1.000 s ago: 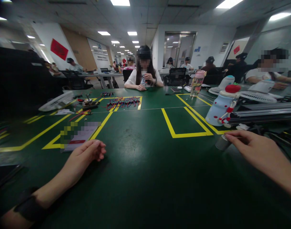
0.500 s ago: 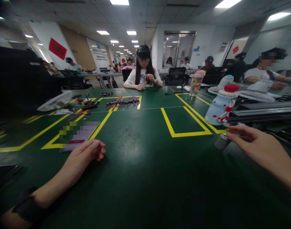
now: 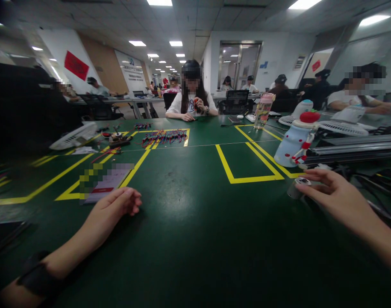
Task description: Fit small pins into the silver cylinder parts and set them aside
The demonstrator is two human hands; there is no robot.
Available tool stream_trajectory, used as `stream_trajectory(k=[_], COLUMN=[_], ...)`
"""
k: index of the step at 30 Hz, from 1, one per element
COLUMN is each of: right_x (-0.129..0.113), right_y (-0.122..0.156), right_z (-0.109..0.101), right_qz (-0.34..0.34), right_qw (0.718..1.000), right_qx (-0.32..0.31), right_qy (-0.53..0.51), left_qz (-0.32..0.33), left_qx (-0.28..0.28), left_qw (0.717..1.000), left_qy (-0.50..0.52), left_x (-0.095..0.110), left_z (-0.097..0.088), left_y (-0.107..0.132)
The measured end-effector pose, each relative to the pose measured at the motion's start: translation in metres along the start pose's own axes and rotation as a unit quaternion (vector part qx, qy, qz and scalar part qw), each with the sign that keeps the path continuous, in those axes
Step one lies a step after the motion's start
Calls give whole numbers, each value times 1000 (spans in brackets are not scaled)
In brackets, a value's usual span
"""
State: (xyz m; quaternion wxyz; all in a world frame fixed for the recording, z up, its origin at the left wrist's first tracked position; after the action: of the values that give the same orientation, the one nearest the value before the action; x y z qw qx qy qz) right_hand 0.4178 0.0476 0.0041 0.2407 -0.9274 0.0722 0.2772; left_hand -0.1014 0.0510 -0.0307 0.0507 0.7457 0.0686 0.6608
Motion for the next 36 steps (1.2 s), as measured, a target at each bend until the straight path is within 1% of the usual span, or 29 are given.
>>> stream_trajectory(k=[1, 3, 5, 7, 9, 12, 15, 17, 18, 19, 20, 21, 22, 23, 24, 25, 26, 27, 28, 29, 30, 31, 32, 33, 34, 36], right_x=[3, 10, 13, 15, 16, 24, 28, 18, 7, -8, -25, -45, -66, -88, -110, -129, -147, -161, -172, -180, -185, -189, -190, -191, -190, -187], right_y=[3, 7, 10, 12, 13, 11, 8, 9, 10, 12, 15, 19, 24, 30, 37, 44, 51, 58, 64, 70, 76, 80, 84, 87, 89, 92], right_z=[3, 7, 9, 10, 11, 14, 18, 21, 24, 26, 29, 34, 40, 47, 55, 63, 72, 80, 88, 96, 103, 109, 114, 118, 120, 123], right_qz=[9, 20, 12, 5, 8, 11, -25, -63, -74, -67, -41, 2, 59, 111, 155, 190, 216, 239, 255, 263, 265, 263, 263, 263, 266, 271], right_qw=[1000, 997, 993, 991, 990, 993, 991, 988, 989, 995, 999, 995, 973, 926, 861, 791, 726, 672, 629, 592, 562, 538, 520, 508, 502, 503], right_qx=[-24, -51, -44, -35, -30, -39, -33, -20, -11, -3, -5, -28, -75, -144, -220, -283, -335, -373, -401, -428, -451, -469, -485, -496, -502, -506], right_qy=[11, 57, 108, 131, 138, 111, 128, 142, 124, 79, 6, -92, -209, -330, -431, -507, -560, -594, -615, -630, -641, -649, -652, -653, -651, -646], left_qz=[0, 0, 1, 4, 5, 7, 9, 13, 17, 21, 27, 33, 42, 56, 73, 94, 121, 150, 181, 215, 237, 260, 274, 292, 306, 324], left_qx=[0, 1, 4, 6, 1, -6, -2, 1, 1, 0, -3, -6, -6, -4, 1, 4, 4, -3, -21, -43, -67, -82, -101, -115, -128, -146], left_qw=[1000, 1000, 1000, 1000, 1000, 1000, 1000, 1000, 999, 998, 997, 995, 992, 988, 982, 973, 962, 948, 935, 924, 916, 911, 908, 905, 901, 896], left_qy=[2, 5, 8, 11, 12, 7, -10, -29, -42, -57, -75, -95, -117, -144, -176, -211, -247, -280, -303, -314, -317, -310, -299, -287, -279, -267], left_x=[1, 2, 3, 2, 1, 0, 1, 1, 1, 2, 2, 3, 4, 7, 10, 14, 19, 24, 30, 35, 40, 44, 46, 48, 48, 47], left_z=[0, 1, 2, 1, 1, 0, 1, 1, 1, 2, 2, 3, 4, 6, 9, 14, 20, 28, 37, 46, 56, 65, 72, 79, 83, 88], left_y=[1, 2, 3, 3, 2, 2, 2, 2, 2, 2, 2, 2, 3, 4, 6, 9, 13, 17, 22, 26, 31, 34, 37, 40, 41, 42])
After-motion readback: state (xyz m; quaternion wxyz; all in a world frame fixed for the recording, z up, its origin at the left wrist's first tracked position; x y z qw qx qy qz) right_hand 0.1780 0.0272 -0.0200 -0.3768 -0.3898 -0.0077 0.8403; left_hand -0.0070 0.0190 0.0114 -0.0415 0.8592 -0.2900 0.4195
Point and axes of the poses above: each hand's wrist, its own y-axis away from the middle knuckle, its own z-axis out of the palm, x = y × z, the point moved 1 cm from there along -y, towards the middle knuckle, and after that the axes turned 10 degrees about -z, right-handed, at the moved point
